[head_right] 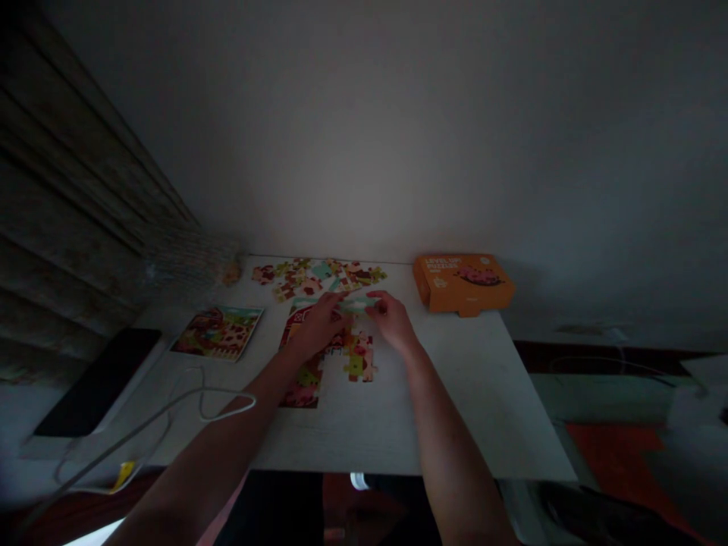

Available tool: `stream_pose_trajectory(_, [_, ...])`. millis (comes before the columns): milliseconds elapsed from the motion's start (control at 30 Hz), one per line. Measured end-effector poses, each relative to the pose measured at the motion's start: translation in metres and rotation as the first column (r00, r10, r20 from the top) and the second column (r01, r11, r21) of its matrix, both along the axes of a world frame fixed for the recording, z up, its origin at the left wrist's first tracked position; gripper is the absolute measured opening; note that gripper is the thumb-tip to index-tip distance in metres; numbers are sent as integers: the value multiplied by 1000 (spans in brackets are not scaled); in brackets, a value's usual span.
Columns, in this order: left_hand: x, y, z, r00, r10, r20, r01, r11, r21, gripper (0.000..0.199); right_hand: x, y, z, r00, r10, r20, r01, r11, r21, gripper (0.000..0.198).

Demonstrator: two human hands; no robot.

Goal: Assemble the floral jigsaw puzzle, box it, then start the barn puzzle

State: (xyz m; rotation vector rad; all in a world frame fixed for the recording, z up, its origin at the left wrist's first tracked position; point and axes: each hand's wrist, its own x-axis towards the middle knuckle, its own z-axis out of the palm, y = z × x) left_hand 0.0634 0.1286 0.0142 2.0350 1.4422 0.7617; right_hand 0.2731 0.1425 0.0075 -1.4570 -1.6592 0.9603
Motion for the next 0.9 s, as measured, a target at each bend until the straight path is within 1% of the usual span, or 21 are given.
stream_pose_trajectory(67, [-8, -3, 0, 978, -11, -211, 19, 999, 35, 51, 2, 3, -4, 996, -73, 56, 72, 997, 10, 34])
stream_pose_trajectory(100, [-10, -4, 0, 956, -27, -293, 36, 999, 26, 49, 3, 4, -6, 993, -92, 75, 92, 996, 12, 34])
stream_pose_trajectory(133, [-12, -5, -1, 934, -49, -354, 55, 998, 7, 48, 3, 5, -7, 991, -100, 90, 100, 995, 10, 34])
stream_pose_trajectory(200, [-13, -7, -3, 904, -86, -418, 83, 996, -27, 47, 2, 6, -10, 988, -95, 121, 95, 995, 4, 34])
stream_pose_trajectory(367, [-10, -7, -10, 899, -85, -429, 93, 996, -2, 49, -6, 7, -15, 962, -58, 269, 55, 998, 18, 32])
stream_pose_trajectory(567, [-9, -8, -11, 891, -73, -449, 97, 995, 31, 50, -14, 3, -15, 894, -75, 441, 35, 995, 99, 30])
stream_pose_trajectory(667, [-6, -10, -10, 877, -48, -479, 85, 995, 56, 47, -17, 0, -13, 864, -80, 498, 25, 993, 116, 31])
stream_pose_trajectory(767, [-3, -11, -9, 879, -22, -476, 64, 995, 72, 44, -19, -2, -11, 836, -86, 542, 16, 991, 131, 30])
stream_pose_trajectory(900, [0, -11, -5, 883, -10, -470, 53, 996, 77, 41, -19, -2, -11, 820, -92, 565, 6, 988, 152, 28])
